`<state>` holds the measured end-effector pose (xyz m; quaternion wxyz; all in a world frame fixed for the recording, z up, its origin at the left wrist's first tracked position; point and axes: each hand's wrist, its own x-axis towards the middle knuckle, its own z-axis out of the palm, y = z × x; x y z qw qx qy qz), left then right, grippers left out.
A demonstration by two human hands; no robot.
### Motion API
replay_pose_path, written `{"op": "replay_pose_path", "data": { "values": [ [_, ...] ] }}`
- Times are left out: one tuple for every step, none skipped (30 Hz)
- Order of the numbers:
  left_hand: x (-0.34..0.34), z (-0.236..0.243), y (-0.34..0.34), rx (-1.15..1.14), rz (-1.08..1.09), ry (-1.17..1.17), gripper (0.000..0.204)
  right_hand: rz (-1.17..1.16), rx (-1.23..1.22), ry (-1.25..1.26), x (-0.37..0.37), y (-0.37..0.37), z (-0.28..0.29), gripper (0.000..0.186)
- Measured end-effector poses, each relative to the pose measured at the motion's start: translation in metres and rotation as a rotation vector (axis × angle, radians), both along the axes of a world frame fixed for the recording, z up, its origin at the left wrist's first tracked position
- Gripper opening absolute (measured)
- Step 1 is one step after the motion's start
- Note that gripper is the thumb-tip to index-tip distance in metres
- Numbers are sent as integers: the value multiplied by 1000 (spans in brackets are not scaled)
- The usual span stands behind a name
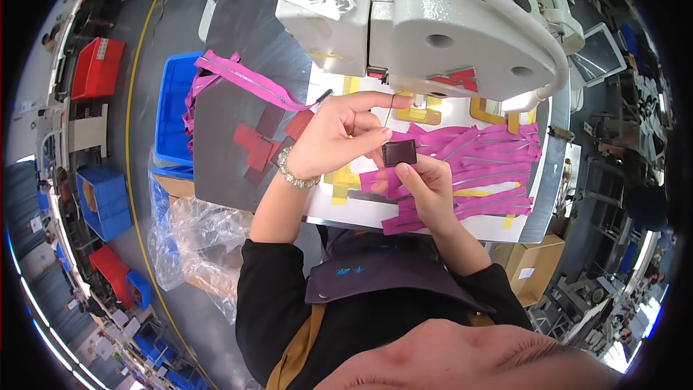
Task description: Sewing leather tabs onto zippers using an industrial sewing machine.
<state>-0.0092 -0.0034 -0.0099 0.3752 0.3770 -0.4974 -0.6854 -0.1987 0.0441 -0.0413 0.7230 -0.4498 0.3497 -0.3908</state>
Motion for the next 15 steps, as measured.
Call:
{"op": "replay_pose_path", "data": {
  "values": [
    [0,0,-1,-16,-4,1,42,-15,9,-3,0,0,0,22],
    [0,-1,-1,-11,-4,0,42,-15,13,-4,0,0,-1,22],
    [0,-1,-2,-12,-8,-5,42,-11,16,-6,0,-1,-1,22],
    [0,-1,-2,-12,-12,-10,43,-9,19,-7,0,-1,-2,22],
    [0,-2,-2,-7,-11,-11,43,-6,24,-9,-1,-2,-3,22],
    [0,-2,-3,0,-11,-2,43,-4,18,-10,-1,-2,-3,22],
    [-1,-3,-3,0,-11,14,44,-9,4,-17,-2,-3,-4,22],
    [-1,-3,-3,10,-10,5,44,-2,13,-13,-1,-3,-4,22],
    [-1,-4,-4,29,-6,39,45,-9,20,-10,-1,-3,-4,22],
    [-1,-4,-3,39,-3,77,46,-16,27,-3,-1,-2,-3,22],
    [-2,-5,-3,52,1,70,46,-13,32,-8,-1,-2,-3,22],
    [-3,-6,-4,19,-4,56,47,-17,34,-16,-1,-3,-2,22],
    [-3,-7,-4,-15,-9,42,49,-22,33,-18,-1,-3,-2,22],
    [-4,-7,-4,-13,-8,40,49,-20,37,-26,-1,-3,-2,22],
    [-4,-7,-4,-39,-16,1,50,-24,48,-43,-1,-3,-2,22]
  ]
}}
